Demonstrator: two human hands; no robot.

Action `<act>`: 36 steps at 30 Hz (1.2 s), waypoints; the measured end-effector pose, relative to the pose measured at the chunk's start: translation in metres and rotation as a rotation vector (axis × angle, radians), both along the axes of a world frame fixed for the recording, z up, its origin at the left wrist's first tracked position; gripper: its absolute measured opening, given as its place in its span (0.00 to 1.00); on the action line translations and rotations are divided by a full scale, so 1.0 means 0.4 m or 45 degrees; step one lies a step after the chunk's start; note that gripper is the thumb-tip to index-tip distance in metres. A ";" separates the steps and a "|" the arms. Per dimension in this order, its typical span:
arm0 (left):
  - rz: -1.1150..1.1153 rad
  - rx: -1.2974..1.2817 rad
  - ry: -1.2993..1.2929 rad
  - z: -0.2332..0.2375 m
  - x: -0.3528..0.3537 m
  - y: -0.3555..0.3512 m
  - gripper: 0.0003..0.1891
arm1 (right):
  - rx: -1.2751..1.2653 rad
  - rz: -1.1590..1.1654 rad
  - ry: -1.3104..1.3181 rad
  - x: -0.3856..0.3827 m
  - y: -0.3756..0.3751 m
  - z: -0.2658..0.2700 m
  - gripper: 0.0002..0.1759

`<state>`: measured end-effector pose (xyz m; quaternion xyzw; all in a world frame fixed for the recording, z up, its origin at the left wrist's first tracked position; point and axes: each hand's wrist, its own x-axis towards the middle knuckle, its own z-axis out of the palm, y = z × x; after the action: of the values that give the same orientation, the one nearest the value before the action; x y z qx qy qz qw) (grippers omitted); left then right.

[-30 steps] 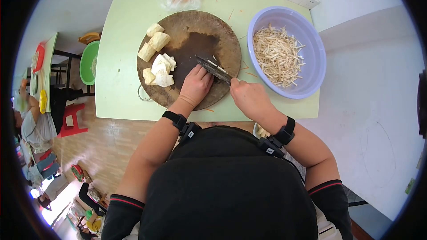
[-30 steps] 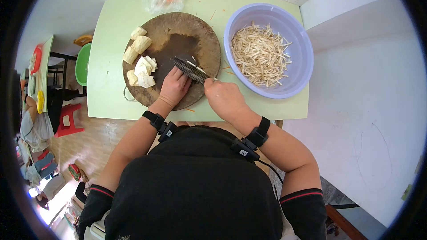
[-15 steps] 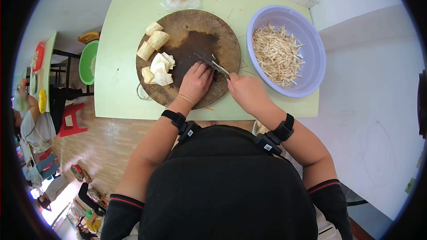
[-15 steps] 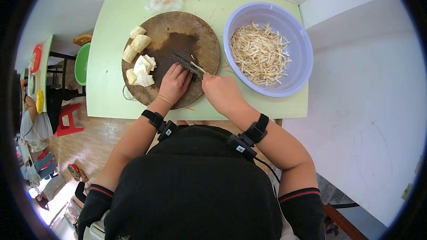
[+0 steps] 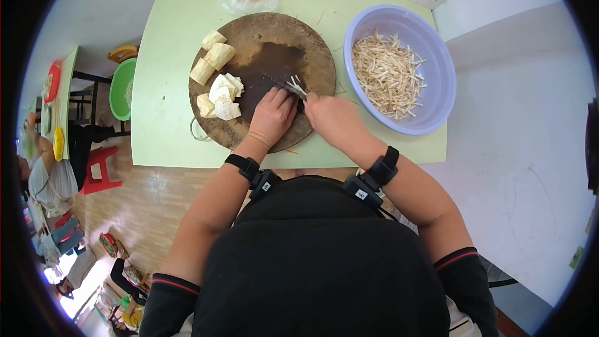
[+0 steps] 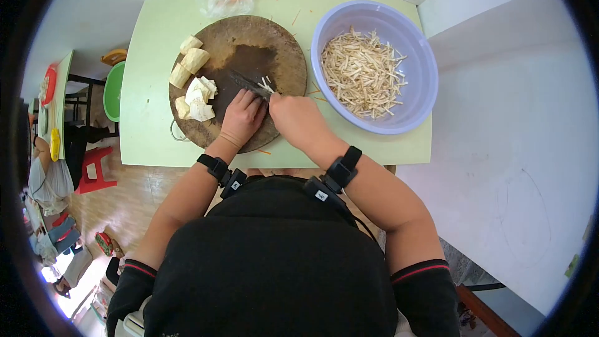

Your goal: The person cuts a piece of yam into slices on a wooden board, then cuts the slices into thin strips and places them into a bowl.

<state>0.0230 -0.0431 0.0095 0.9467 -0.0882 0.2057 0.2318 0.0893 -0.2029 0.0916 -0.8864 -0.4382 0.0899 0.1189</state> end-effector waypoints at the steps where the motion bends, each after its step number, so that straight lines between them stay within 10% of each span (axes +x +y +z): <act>1: -0.003 -0.032 -0.054 0.001 0.005 -0.003 0.11 | 0.028 -0.054 -0.042 0.011 0.004 -0.016 0.05; 36: 0.020 -0.066 -0.122 0.011 0.002 -0.005 0.08 | -0.047 0.007 0.118 -0.014 -0.085 0.049 0.09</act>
<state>0.0238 -0.0451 0.0140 0.9300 -0.0863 0.2549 0.2502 0.0837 -0.2369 0.1113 -0.8822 -0.4330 0.1392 0.1222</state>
